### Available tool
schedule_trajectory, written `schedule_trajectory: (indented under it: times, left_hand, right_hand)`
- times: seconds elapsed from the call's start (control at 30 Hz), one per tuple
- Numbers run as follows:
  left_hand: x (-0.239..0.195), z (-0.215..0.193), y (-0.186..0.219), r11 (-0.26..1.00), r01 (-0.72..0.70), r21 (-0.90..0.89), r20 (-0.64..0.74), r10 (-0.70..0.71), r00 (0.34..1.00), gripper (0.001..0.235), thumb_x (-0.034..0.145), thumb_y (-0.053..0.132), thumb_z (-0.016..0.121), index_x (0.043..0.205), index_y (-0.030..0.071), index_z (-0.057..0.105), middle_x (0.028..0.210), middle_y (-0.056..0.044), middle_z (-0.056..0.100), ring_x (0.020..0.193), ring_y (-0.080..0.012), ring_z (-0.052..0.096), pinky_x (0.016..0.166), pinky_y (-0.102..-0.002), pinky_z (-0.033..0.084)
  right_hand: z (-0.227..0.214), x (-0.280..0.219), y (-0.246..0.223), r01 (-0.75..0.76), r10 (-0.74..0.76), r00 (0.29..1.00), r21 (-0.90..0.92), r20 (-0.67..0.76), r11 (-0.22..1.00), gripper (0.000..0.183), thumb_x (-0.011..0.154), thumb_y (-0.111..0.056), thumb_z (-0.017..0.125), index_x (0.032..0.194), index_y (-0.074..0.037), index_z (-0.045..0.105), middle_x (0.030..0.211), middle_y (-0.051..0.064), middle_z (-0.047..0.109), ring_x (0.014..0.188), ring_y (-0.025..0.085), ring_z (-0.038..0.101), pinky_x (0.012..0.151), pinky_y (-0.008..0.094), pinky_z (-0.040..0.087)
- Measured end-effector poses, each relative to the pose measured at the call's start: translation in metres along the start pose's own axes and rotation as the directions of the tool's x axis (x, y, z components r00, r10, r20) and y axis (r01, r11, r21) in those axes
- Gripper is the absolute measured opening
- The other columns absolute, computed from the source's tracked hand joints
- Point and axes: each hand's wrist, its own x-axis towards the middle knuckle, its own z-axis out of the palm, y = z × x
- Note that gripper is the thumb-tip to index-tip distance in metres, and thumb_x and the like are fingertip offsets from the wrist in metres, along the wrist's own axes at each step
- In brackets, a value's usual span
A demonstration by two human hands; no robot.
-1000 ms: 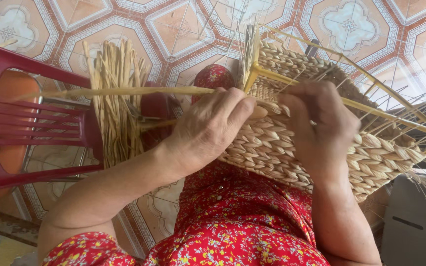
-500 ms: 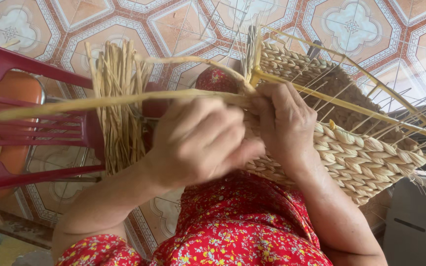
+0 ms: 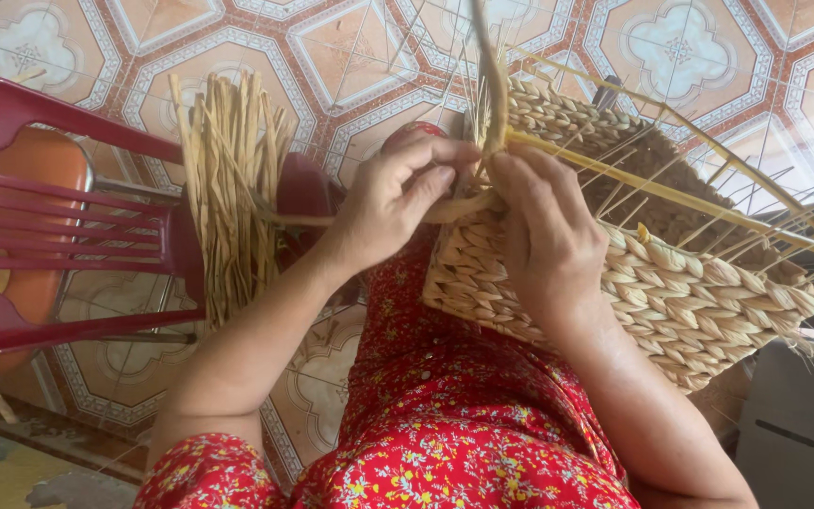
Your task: The person weaves dried palm leaves into a rectangular basket using a yellow plastic frame. They interlace the leaves through the frame, pull them tight, and trim excess material with scissors.
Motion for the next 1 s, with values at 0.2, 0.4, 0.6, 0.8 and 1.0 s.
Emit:
schedule_trajectory:
  times: [0.2,0.4,0.6,0.8,1.0]
  left_hand:
    - [0.010,0.011,-0.025,0.928,0.180,-0.327,0.088,-0.160,0.983,0.020,0.106,0.006,0.056,0.119,0.011,0.071,0.108,-0.004,0.077,0.097,-0.0137,0.073,0.093,-0.028,0.063]
    - [0.023,0.017,-0.024,0.966,0.124,-0.227,0.034,-0.119,0.992,0.014,0.104,0.009,0.057,0.108,0.008,0.071,0.098,-0.006,0.077,0.091,-0.0133,0.072,0.110,-0.029,0.045]
    - [0.005,0.020,-0.026,0.490,0.288,-0.823,0.008,-0.497,0.868,0.019,0.104,0.015,0.054,0.094,0.007,0.068,0.081,-0.002,0.066,0.070,-0.0102,0.060,0.063,-0.024,0.054]
    - [-0.021,-0.004,-0.031,0.189,0.038,-0.981,-0.013,-0.260,0.965,0.020,0.101,0.001,0.049,0.089,0.012,0.061,0.075,0.003,0.061,0.063,-0.0055,0.051,0.055,-0.019,0.043]
    - [-0.038,-0.040,-0.044,0.250,-0.176,-0.952,-0.258,-0.352,0.900,0.025,0.115,0.000,0.046,0.099,0.011,0.060,0.076,-0.002,0.062,0.059,-0.0077,0.051,0.053,-0.017,0.042]
  right_hand:
    - [-0.003,-0.007,0.001,-0.001,0.027,0.978,-0.125,0.208,0.992,0.051,0.084,0.009,0.061,0.135,0.005,0.061,0.139,0.016,0.052,0.115,0.032,0.066,0.087,0.037,0.059]
    - [0.014,0.000,0.003,-0.037,0.101,0.960,-0.239,0.262,0.970,0.040,0.084,0.000,0.067,0.124,0.002,0.066,0.126,0.010,0.056,0.102,0.028,0.068,0.070,0.036,0.056]
    - [-0.030,-0.021,0.009,-0.152,0.132,0.986,0.225,0.099,0.963,0.030,0.086,0.010,0.064,0.116,0.005,0.066,0.120,0.018,0.064,0.108,0.028,0.067,0.088,0.040,0.057]
    - [-0.094,-0.093,0.042,-0.355,0.564,0.794,0.582,-0.225,0.732,0.018,0.110,0.016,0.054,0.109,0.007,0.069,0.103,0.019,0.071,0.066,0.014,0.064,0.057,0.022,0.048]
    - [-0.132,-0.155,0.081,-0.308,0.719,0.586,0.717,-0.375,0.625,0.018,0.112,0.015,0.050,0.107,0.010,0.066,0.095,0.019,0.071,0.060,0.014,0.062,0.054,0.021,0.047]
